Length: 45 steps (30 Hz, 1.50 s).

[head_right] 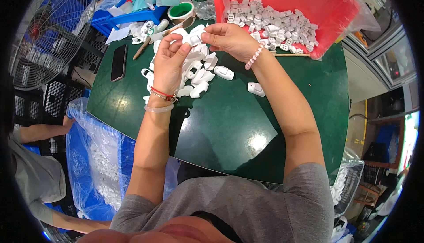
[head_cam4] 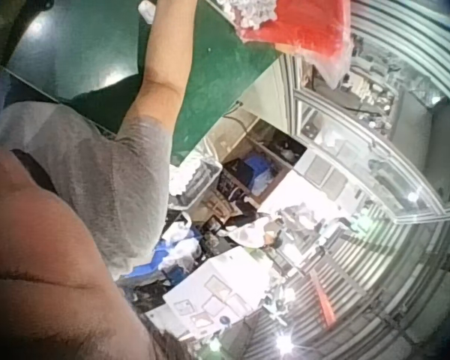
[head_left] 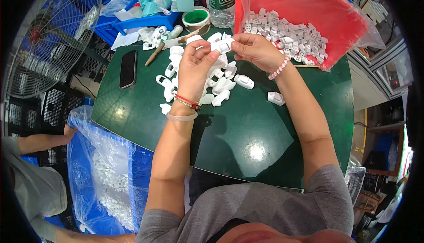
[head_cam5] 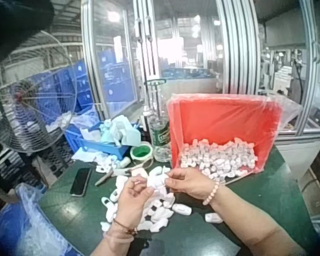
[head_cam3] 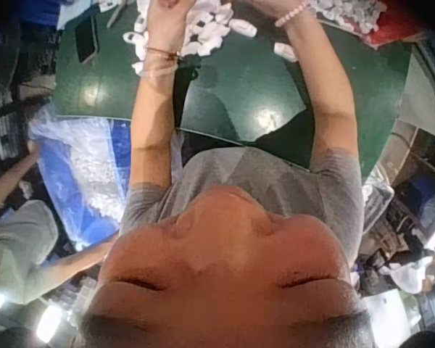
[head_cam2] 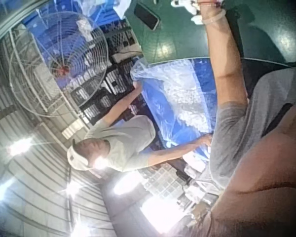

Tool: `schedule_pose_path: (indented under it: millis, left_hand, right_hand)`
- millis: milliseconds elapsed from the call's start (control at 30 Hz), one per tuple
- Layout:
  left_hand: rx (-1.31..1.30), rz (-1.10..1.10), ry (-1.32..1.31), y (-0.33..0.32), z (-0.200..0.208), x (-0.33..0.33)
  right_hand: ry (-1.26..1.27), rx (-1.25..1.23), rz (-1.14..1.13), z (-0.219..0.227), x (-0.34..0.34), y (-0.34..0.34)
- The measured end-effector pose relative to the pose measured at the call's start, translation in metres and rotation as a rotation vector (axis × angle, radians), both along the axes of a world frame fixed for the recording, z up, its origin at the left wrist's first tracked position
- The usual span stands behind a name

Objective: The person assembles plastic switch housings by hand, fitting internal components into the casings and pressing the casing pieces together on the workbench.

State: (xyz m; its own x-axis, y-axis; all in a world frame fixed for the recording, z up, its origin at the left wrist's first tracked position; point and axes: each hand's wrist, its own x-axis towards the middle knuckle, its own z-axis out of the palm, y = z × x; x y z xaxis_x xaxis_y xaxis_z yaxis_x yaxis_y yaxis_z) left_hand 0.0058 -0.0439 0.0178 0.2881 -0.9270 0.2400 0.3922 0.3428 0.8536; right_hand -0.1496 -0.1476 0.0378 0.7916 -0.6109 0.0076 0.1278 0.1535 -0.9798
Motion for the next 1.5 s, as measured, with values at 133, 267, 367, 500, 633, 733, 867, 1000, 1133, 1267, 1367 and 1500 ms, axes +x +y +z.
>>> schedule_pose_path:
  millis: [133,267,367,500,633,733,867,1000,1133,1267,1367,1500]
  left_hand:
    - [0.011,0.016,-0.048,0.005,0.006,0.002]
    - [0.001,-0.006,-0.087,0.004,0.005,0.002]
    - [0.041,0.057,-0.108,0.001,0.007,-0.002]
    - [0.028,0.165,-0.046,0.002,0.009,-0.005]
    - [0.035,0.163,-0.029,0.002,0.007,-0.002]
    - [0.023,0.174,-0.02,-0.002,0.003,-0.001]
    - [0.035,0.144,-0.067,-0.003,0.003,-0.003]
    - [0.043,0.188,-0.128,-0.003,0.001,-0.002]
    - [0.045,0.21,-0.115,-0.003,-0.002,-0.003]
    - [0.062,0.195,-0.07,-0.001,-0.001,-0.004]
    - [0.062,0.152,-0.041,0.0,-0.002,-0.003]
    - [0.053,0.114,-0.013,-0.005,-0.001,-0.009]
  right_hand:
    - [-0.047,0.058,0.052,-0.001,0.0,-0.001]
    - [-0.066,0.055,0.068,0.0,-0.001,-0.002]
    - [-0.067,0.03,0.054,-0.001,0.003,-0.001]
    - [-0.042,-0.088,-0.099,-0.007,0.01,0.002]
    - [-0.015,-0.172,-0.053,-0.004,0.015,0.006]
    - [0.019,-0.279,-0.07,-0.002,0.017,0.014]
    - [0.052,-0.367,-0.084,-0.009,0.018,0.009]
    - [0.061,-0.451,-0.099,-0.01,0.022,0.011]
    - [0.086,-0.499,-0.141,-0.015,0.024,0.014]
    - [0.016,-0.488,-0.182,-0.021,0.026,0.014]
    - [-0.023,-0.402,-0.084,-0.019,0.021,0.012]
    - [-0.063,-0.284,-0.034,-0.019,0.012,0.006]
